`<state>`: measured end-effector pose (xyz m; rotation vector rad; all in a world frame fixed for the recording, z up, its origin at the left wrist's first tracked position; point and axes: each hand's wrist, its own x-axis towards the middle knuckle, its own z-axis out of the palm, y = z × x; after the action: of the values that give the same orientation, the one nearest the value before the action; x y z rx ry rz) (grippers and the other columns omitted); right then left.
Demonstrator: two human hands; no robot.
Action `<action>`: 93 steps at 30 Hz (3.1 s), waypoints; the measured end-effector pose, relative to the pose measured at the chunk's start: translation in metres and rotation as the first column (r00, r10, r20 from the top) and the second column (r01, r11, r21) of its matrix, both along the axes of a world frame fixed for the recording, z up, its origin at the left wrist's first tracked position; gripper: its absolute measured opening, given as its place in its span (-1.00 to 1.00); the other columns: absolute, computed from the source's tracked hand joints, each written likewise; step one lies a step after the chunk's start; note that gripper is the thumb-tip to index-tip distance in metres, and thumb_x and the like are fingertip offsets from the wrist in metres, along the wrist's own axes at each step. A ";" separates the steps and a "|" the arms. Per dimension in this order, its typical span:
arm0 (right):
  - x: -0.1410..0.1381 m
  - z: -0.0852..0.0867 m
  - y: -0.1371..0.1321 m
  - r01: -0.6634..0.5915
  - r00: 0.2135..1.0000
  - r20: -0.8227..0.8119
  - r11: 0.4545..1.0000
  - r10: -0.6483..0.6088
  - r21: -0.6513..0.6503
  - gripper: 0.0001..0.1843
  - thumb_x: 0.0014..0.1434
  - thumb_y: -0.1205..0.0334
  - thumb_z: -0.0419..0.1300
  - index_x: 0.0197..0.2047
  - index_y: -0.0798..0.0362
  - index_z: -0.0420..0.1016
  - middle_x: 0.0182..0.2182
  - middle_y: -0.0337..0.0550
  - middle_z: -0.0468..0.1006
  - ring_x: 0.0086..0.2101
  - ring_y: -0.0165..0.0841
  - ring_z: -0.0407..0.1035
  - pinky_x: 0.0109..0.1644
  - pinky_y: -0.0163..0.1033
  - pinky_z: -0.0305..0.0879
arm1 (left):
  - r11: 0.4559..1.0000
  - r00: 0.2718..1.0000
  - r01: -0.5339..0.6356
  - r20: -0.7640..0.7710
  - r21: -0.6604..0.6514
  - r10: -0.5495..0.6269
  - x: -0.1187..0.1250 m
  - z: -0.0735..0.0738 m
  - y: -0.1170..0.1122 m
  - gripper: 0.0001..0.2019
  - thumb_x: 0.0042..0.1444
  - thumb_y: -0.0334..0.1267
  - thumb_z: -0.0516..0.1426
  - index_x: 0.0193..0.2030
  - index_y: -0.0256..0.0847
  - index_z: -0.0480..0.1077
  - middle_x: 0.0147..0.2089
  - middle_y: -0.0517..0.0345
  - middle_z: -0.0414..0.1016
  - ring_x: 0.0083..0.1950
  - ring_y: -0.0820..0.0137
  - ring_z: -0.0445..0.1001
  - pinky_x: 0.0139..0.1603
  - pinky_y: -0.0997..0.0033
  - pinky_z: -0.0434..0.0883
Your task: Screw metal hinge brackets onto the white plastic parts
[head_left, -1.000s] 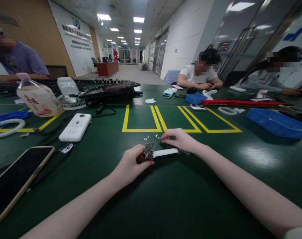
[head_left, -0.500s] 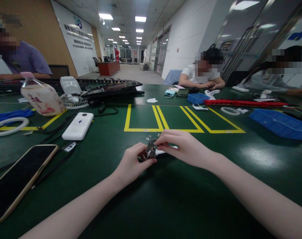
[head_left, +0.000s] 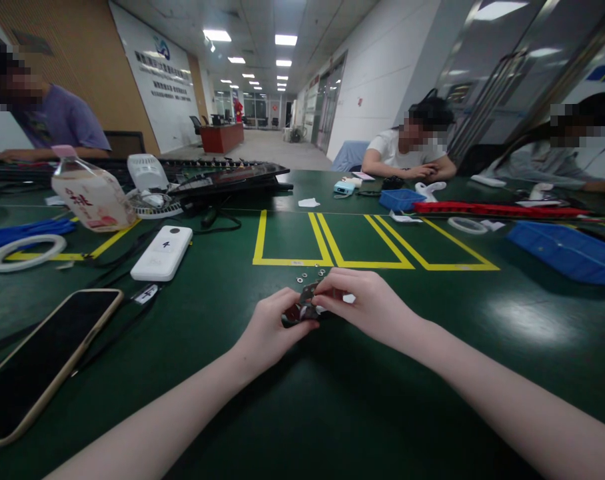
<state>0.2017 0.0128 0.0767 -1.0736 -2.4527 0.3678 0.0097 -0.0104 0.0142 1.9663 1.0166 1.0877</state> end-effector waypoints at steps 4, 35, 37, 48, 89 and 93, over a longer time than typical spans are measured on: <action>-0.001 -0.006 -0.002 0.040 0.999 0.012 0.998 -0.040 0.039 -0.93 0.21 0.35 0.29 -0.33 0.10 0.49 -0.37 -0.26 0.47 -0.38 -0.44 0.32 -0.34 -0.37 0.19 | 1.000 1.000 0.008 -0.003 0.000 -0.008 0.000 0.000 0.000 -0.89 0.10 -0.40 0.25 -0.22 -0.23 0.45 -0.29 0.19 0.43 -0.29 0.41 0.38 -0.30 0.46 0.32; -0.004 -0.025 -0.010 -0.008 0.938 -0.346 0.999 -0.005 -0.037 -0.93 0.25 0.29 0.23 -0.27 0.11 0.49 -0.34 -0.18 0.49 -0.35 -0.41 0.39 -0.33 -0.33 0.37 | 1.000 0.999 0.001 -0.037 -0.001 -0.001 0.000 0.000 0.001 -0.89 0.10 -0.37 0.25 -0.22 -0.20 0.45 -0.25 0.18 0.46 -0.24 0.37 0.41 -0.24 0.41 0.35; -0.004 -0.026 -0.010 0.001 0.944 -0.329 1.000 -0.011 -0.031 -0.88 0.26 0.24 0.22 -0.30 0.11 0.47 -0.34 -0.17 0.48 -0.37 -0.40 0.37 -0.35 -0.32 0.35 | 1.000 0.999 0.001 -0.037 -0.003 -0.001 0.000 0.000 0.001 -0.89 0.09 -0.37 0.25 -0.22 -0.20 0.45 -0.25 0.18 0.47 -0.24 0.37 0.41 -0.24 0.41 0.35; -0.002 -0.036 -0.012 -0.053 0.940 -0.320 0.978 0.117 0.203 -0.93 0.26 0.38 0.14 -0.27 0.11 0.44 -0.28 -0.13 0.46 -0.28 -0.37 0.35 -0.21 -0.26 0.32 | 0.999 0.999 -0.010 -0.031 0.037 0.011 0.000 -0.005 0.003 -0.91 0.10 -0.33 0.25 -0.26 -0.22 0.43 -0.29 0.19 0.44 -0.27 0.39 0.39 -0.25 0.43 0.34; -0.005 -0.036 -0.010 0.180 0.829 -0.495 0.962 -0.261 -0.208 -0.82 0.23 0.15 0.20 -0.28 0.09 0.53 -0.46 -0.23 0.44 -0.45 -0.41 0.30 -0.39 -0.31 0.20 | 0.994 0.999 -0.028 -0.043 -0.107 0.023 0.001 -0.006 -0.002 -0.30 0.13 -0.32 0.21 0.36 -0.08 0.01 -0.06 0.04 0.50 -0.21 0.30 0.50 -0.14 0.26 0.46; -0.005 -0.037 -0.009 0.168 0.820 -0.500 0.952 -0.278 -0.255 -0.74 0.25 0.13 0.15 -0.33 0.11 0.57 -0.45 -0.20 0.47 -0.46 -0.40 0.29 -0.41 -0.31 0.16 | 0.992 0.999 -0.027 -0.042 -0.124 0.022 0.001 -0.004 -0.003 -0.31 0.13 -0.33 0.21 0.35 -0.09 0.02 -0.05 0.04 0.50 -0.20 0.30 0.50 -0.12 0.26 0.46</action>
<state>0.1971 0.0034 0.0400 -1.1417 -1.8023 0.7397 0.0108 -0.0134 0.0100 1.8869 1.1058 0.9772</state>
